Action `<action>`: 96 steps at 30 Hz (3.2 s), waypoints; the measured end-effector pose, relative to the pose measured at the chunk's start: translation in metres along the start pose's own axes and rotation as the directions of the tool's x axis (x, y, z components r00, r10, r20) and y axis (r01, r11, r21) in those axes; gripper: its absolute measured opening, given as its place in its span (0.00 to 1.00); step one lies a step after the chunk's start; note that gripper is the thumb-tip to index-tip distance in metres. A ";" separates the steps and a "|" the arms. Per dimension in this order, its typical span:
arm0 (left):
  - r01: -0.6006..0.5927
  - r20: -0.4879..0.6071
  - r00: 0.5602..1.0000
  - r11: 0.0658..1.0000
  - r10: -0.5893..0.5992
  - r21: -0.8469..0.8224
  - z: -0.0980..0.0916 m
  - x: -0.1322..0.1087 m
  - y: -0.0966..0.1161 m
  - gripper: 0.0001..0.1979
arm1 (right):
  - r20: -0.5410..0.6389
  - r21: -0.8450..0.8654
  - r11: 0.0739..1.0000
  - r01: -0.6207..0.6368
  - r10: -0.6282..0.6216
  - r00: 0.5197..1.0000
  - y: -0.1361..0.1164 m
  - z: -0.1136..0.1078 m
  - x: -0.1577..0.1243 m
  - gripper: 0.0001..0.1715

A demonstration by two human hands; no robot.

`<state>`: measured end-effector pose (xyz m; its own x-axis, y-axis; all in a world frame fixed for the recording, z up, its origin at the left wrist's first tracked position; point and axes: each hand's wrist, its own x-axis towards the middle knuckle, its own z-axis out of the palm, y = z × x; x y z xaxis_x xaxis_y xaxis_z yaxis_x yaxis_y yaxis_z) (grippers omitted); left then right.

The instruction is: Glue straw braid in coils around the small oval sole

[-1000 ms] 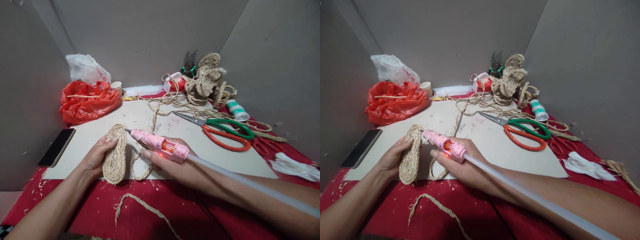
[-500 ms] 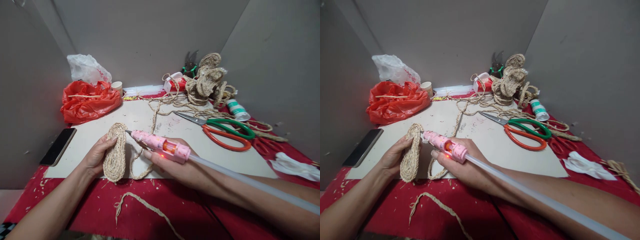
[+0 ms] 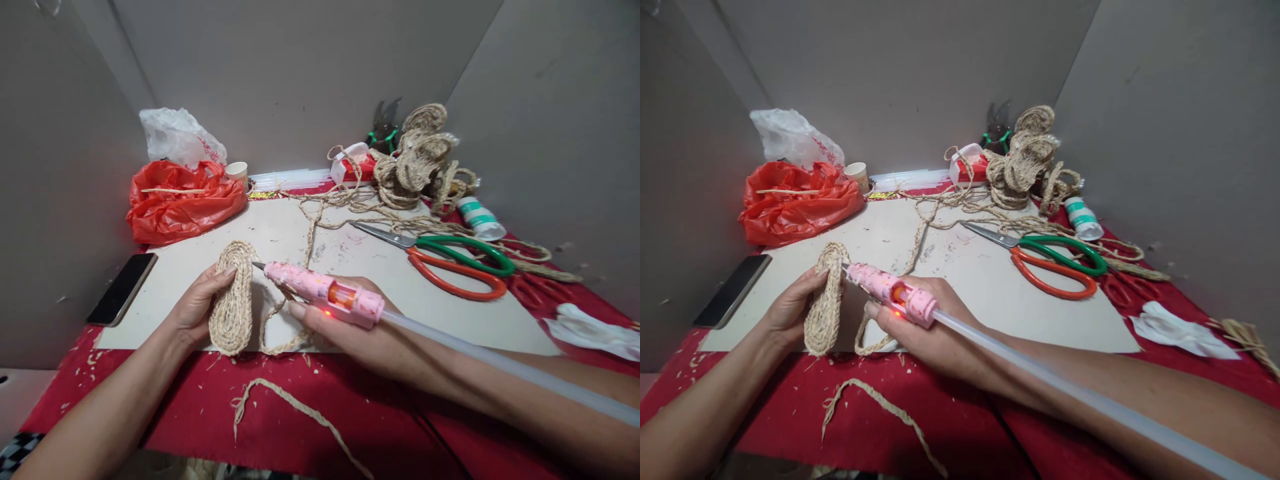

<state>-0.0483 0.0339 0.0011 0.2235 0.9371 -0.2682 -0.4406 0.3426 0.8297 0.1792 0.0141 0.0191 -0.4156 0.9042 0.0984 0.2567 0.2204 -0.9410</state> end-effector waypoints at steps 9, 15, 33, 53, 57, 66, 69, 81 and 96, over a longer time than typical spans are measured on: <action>-0.004 0.011 1.000 1.000 0.004 -0.001 -0.001 0.001 0.000 0.11 | 0.005 -0.013 1.000 -0.007 0.007 1.000 -0.002 0.001 -0.002 0.17; 0.001 0.010 1.000 1.000 -0.001 -0.019 -0.001 0.000 0.000 0.11 | 0.032 -0.067 0.997 -0.029 0.031 0.999 -0.003 0.001 -0.002 0.16; -0.021 0.028 0.999 0.998 0.022 -0.056 -0.002 0.000 -0.001 0.10 | 0.098 -0.140 0.990 0.003 0.011 0.995 -0.009 0.000 -0.005 0.14; -0.047 -0.015 0.999 0.998 0.047 -0.031 -0.006 0.002 -0.002 0.10 | 0.121 -0.059 0.997 0.044 -0.036 0.992 -0.005 0.004 -0.008 0.18; -0.040 -0.011 0.999 0.999 0.040 -0.034 -0.006 0.003 -0.002 0.10 | 0.114 -0.047 0.997 0.056 -0.050 0.992 -0.004 0.005 -0.008 0.18; -0.048 -0.019 0.999 0.999 0.047 -0.016 -0.007 0.002 -0.003 0.10 | 0.109 -0.084 0.995 0.051 -0.042 0.993 -0.006 0.005 -0.008 0.18; -0.052 -0.040 0.998 0.999 0.051 -0.011 -0.007 0.002 -0.003 0.09 | 0.113 -0.095 0.994 0.051 -0.040 0.993 -0.006 0.005 -0.009 0.18; -0.049 -0.081 0.996 0.998 0.046 -0.040 -0.002 0.000 -0.001 0.08 | 0.171 -0.096 0.995 0.031 -0.015 0.985 -0.003 0.006 -0.011 0.15; -0.258 -0.254 0.936 0.966 0.245 -0.020 -0.006 0.003 0.020 0.06 | 0.520 -0.137 0.894 0.427 -0.302 0.799 0.007 0.001 -0.010 0.15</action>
<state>-0.0618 0.0437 0.0140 -0.1192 0.9778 -0.1721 -0.5003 0.0905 0.8611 0.1839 0.0066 0.0114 -0.8636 0.4651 0.1945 0.1711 0.6333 -0.7547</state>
